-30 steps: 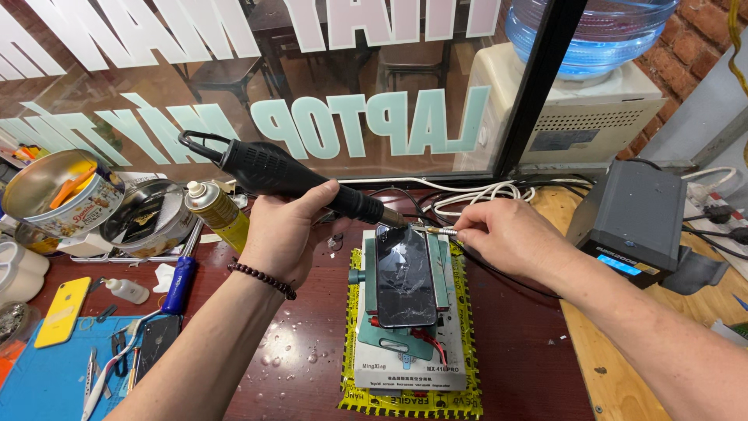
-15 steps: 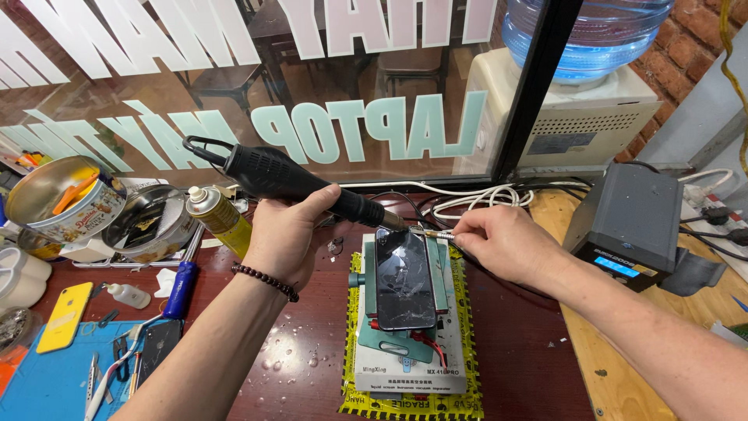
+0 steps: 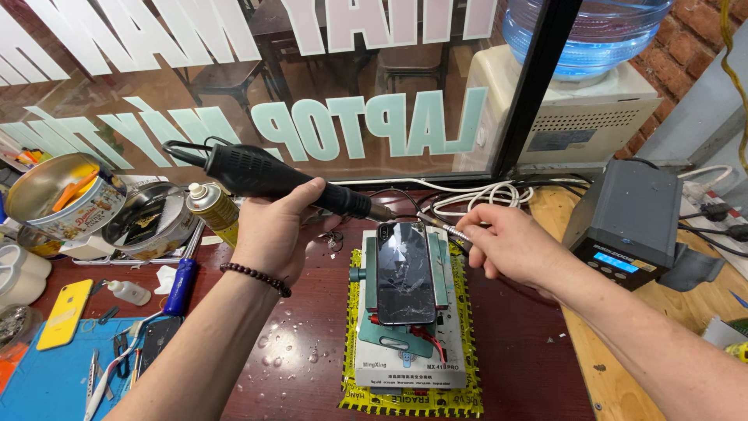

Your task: The person secures a cracked smartphone in a green metal jig, then uses a heat gun and a metal tool to work on the device's edges. They remove the phone from the jig, adjust the jig with a screwdriver, and place the phone back into the jig for further work.

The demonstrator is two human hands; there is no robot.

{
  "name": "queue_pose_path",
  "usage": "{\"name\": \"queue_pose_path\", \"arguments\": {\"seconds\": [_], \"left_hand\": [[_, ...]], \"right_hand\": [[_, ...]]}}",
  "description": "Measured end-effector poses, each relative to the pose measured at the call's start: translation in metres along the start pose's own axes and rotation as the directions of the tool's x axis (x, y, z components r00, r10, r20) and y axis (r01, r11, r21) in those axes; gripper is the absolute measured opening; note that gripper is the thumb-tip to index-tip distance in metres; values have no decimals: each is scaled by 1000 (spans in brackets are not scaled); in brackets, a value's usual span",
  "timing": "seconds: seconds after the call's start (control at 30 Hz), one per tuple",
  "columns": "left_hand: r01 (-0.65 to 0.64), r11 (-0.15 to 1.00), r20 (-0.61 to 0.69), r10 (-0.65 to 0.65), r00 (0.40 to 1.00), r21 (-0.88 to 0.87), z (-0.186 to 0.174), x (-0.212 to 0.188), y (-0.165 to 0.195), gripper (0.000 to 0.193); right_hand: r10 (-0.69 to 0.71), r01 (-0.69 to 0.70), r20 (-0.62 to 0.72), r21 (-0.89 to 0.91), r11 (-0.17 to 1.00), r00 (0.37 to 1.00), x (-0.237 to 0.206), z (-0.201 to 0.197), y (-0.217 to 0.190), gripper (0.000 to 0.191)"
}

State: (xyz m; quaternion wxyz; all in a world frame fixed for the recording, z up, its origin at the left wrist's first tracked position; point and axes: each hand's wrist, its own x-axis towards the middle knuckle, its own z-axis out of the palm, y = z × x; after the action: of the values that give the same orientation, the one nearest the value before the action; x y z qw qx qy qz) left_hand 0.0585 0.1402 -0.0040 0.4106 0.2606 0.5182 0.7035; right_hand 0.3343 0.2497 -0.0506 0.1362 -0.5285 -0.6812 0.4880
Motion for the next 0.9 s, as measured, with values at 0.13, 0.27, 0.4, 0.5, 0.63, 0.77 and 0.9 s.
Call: {"name": "queue_pose_path", "arguments": {"seconds": [0.13, 0.27, 0.4, 0.5, 0.63, 0.77, 0.9], "left_hand": [[27, 999, 13, -27, 1000, -27, 1, -3, 3, 20], [35, 999, -3, -35, 999, 5, 4, -5, 2, 20], [38, 999, 5, -38, 999, 14, 5, -4, 0, 19], [44, 999, 7, -44, 999, 19, 5, -2, -2, 19], [35, 999, 18, -35, 999, 32, 5, 1, -3, 21], [47, 998, 9, -48, 999, 44, 7, 2, -4, 21], [44, 998, 20, -45, 999, 41, 9, 2, -4, 21]], "right_hand": [[-252, 253, 41, -35, 967, 967, -10, 6, -9, 23], [-44, 41, -5, -238, 970, 999, -17, 7, -16, 23], [-143, 114, -70, -324, 939, 987, -17, 7, -20, 22], [-209, 166, -83, -366, 916, 974, -12, 8, -18, 22], [-210, 161, -73, -419, 893, 975, -6, 9, -15, 22], [-270, 225, -77, -365, 903, 960, -4, 15, -15, 19], [-193, 162, -63, -327, 931, 979, -8, 21, -19, 17]]}}
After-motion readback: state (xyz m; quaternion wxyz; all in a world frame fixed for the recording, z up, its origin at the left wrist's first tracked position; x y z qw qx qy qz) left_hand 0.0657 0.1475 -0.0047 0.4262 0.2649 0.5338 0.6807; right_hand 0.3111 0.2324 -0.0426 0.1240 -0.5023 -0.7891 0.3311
